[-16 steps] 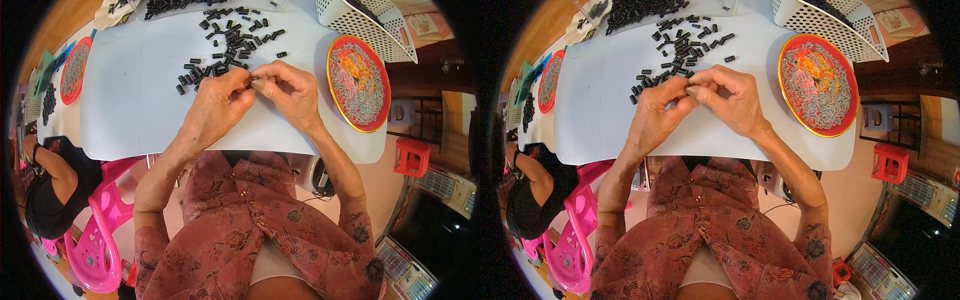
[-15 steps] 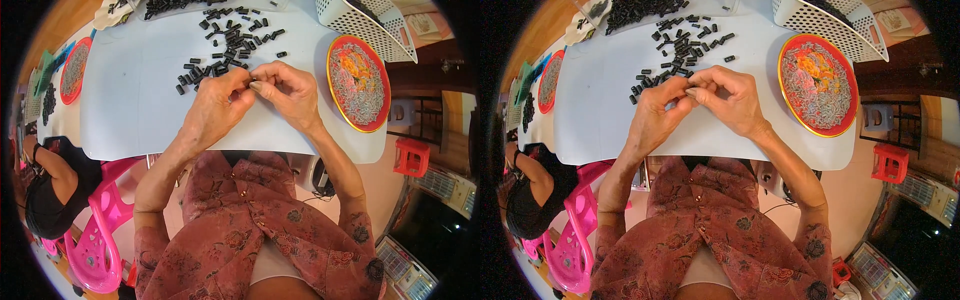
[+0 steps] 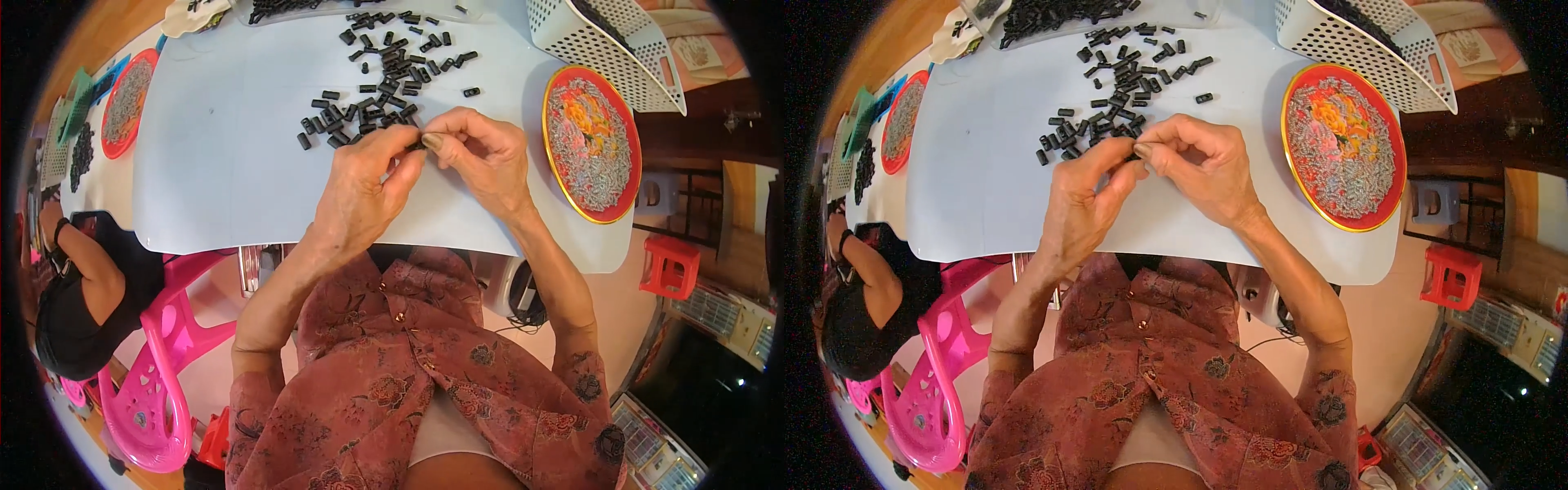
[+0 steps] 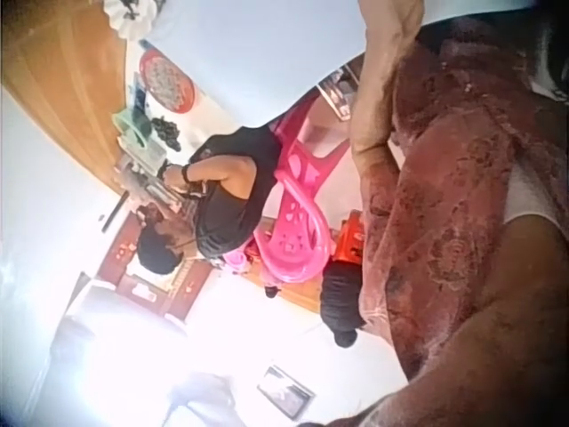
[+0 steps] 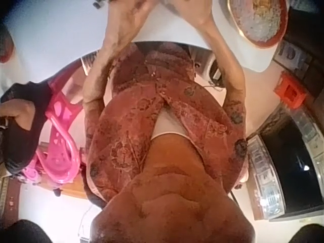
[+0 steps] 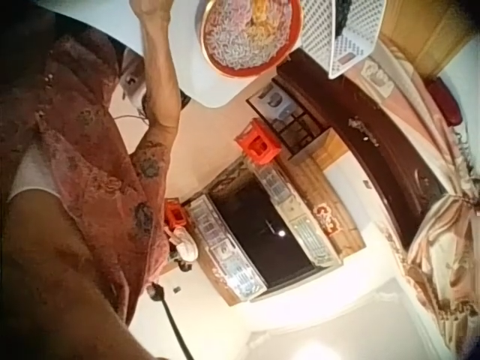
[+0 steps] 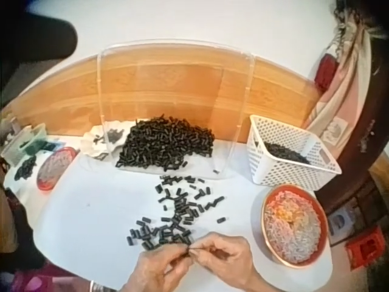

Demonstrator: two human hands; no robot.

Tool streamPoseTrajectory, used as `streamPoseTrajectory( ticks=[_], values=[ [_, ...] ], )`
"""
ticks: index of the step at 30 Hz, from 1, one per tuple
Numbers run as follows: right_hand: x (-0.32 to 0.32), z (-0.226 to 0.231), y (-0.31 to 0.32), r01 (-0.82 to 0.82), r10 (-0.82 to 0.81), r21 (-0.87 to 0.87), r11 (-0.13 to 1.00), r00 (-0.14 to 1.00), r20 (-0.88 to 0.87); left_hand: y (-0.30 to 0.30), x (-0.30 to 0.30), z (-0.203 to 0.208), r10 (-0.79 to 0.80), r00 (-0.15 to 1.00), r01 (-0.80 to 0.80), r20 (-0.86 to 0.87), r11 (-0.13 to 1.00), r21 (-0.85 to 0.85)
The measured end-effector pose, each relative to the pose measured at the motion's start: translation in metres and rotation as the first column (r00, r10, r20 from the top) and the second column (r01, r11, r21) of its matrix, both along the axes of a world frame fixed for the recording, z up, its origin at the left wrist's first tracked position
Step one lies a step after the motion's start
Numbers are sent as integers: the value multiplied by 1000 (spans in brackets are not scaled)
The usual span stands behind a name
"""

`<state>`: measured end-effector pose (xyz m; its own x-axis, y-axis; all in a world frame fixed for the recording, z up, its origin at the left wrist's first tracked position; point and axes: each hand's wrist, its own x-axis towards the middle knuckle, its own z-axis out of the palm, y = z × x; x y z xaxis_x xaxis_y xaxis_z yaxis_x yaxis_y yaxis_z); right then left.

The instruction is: The person assembles cord lock toggles by picking small springs from a tray and inserting them into plastic components by hand.

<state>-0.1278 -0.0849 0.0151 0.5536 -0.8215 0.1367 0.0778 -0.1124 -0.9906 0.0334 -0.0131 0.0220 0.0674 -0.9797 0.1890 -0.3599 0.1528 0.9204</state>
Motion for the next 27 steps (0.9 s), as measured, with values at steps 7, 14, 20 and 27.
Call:
streamPoseTrajectory(
  ticks=[7, 14, 20, 27],
  values=[
    [11, 4, -3, 54, -58, -36, 998, 991, -116, 20, 7, -11, 14, 961, -4, -277, 999, 38],
    [61, 32, -56, -167, -174, -664, 729, 893, -415, 23, 8, -14, 111, 920, -86, -375, 993, 82],
    [76, 16, -88, -449, -213, -763, 465, 780, -588, 22, 10, -15, 102, 914, -69, -392, 993, 97],
    [54, 35, -60, -146, 42, -284, 948, 938, -343, 24, 11, -17, 120, 875, -85, -468, 992, 95]
  ],
)
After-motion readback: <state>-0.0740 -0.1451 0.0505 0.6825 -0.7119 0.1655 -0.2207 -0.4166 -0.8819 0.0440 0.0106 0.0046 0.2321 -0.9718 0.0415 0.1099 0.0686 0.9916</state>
